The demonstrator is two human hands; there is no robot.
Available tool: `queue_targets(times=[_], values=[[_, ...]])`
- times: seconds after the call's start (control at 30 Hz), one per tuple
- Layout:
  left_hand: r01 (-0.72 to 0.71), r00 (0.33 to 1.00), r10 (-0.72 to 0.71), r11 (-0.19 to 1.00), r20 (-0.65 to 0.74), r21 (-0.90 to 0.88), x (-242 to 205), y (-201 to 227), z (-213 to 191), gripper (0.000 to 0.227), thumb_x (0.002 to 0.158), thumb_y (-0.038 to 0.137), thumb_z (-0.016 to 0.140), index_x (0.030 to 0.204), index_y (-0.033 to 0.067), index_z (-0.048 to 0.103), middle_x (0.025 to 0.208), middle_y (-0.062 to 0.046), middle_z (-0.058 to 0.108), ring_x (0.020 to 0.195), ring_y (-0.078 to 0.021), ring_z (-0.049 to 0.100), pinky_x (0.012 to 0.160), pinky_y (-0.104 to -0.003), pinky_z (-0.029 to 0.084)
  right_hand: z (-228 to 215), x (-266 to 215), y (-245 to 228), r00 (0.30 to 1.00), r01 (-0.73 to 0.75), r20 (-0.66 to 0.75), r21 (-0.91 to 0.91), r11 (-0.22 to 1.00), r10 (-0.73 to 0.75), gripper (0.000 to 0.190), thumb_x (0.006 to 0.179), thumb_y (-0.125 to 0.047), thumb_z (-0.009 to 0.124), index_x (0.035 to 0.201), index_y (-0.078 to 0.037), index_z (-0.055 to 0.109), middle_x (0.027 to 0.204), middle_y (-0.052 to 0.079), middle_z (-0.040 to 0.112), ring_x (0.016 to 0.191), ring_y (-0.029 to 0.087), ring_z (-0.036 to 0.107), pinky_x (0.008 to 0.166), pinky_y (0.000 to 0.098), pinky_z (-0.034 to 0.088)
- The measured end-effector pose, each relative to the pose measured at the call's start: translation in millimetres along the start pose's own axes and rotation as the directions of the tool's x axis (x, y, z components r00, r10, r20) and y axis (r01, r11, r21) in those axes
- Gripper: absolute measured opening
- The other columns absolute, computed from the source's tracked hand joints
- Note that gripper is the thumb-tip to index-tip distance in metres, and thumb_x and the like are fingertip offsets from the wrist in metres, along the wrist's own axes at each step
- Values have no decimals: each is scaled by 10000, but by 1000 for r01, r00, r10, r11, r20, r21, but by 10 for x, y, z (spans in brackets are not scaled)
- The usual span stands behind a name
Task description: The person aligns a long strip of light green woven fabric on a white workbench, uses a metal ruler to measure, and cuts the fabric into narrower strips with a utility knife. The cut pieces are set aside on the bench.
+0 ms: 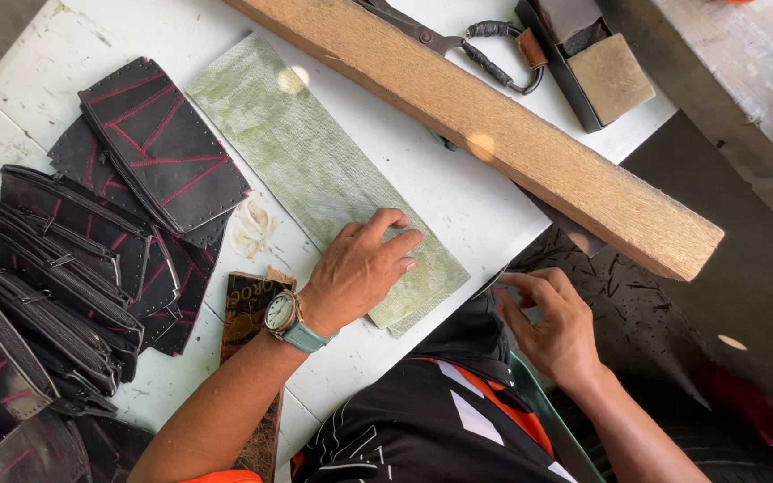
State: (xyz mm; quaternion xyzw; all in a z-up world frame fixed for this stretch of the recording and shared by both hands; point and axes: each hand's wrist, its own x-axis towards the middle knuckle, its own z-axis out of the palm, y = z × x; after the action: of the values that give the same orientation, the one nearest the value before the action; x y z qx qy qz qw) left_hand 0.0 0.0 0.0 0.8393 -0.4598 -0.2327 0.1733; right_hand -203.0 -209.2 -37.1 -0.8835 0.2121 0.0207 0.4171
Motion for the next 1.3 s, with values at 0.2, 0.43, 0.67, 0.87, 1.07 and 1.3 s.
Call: queue_targets(times=[0.2,0.43,0.67,0.87,1.07,1.3], values=[[-19,1000,20,999,-5,43,-23,54,0,412,920,223,735,1295,95,621,1335,-112,522,1000,-303,639,943,-440,526,4,17,-269,865,486,-140,-9,874,-483,270,844,-91,818,1093,-79,713,1034,90,670,910,211,662,718,338,557],[-107,961,105,994,-257,6,-104,159,69,459,909,167,722,1312,30,551,1340,-181,542,1106,-354,618,938,-458,525,49,237,-708,840,542,84,-176,821,-536,504,843,-227,741,1294,-64,587,1209,100,679,1148,269,621,977,493,435],[-141,947,199,963,-253,228,-788,138,-164,345,891,35,703,1232,59,655,1310,-147,608,1014,-221,635,1052,-450,540,18,232,-723,853,521,138,-186,833,-503,578,802,-180,720,1350,-97,556,1115,62,697,1099,240,634,1014,505,410],[-282,906,377,877,-193,388,-815,270,-75,180,884,122,717,1042,40,693,1187,-115,661,1079,-261,663,1025,-437,528,22,252,-716,852,523,155,-226,822,-499,606,817,-160,722,1390,-103,534,1033,48,693,1029,233,647,1019,499,409],[-290,941,322,925,-100,246,-993,377,-34,293,888,178,734,1078,-45,729,1127,-145,699,1025,-247,658,932,-387,533,66,207,-687,849,528,118,-229,818,-515,645,799,-152,727,1410,-106,525,1050,43,697,1046,229,643,1014,495,411],[-175,919,228,967,-321,187,-992,538,102,211,939,184,776,1018,10,686,1132,-122,654,991,-277,705,891,-362,585,58,188,-670,855,519,109,-208,829,-508,627,821,-143,726,1415,-108,526,1089,43,701,1063,231,631,1004,458,419]])
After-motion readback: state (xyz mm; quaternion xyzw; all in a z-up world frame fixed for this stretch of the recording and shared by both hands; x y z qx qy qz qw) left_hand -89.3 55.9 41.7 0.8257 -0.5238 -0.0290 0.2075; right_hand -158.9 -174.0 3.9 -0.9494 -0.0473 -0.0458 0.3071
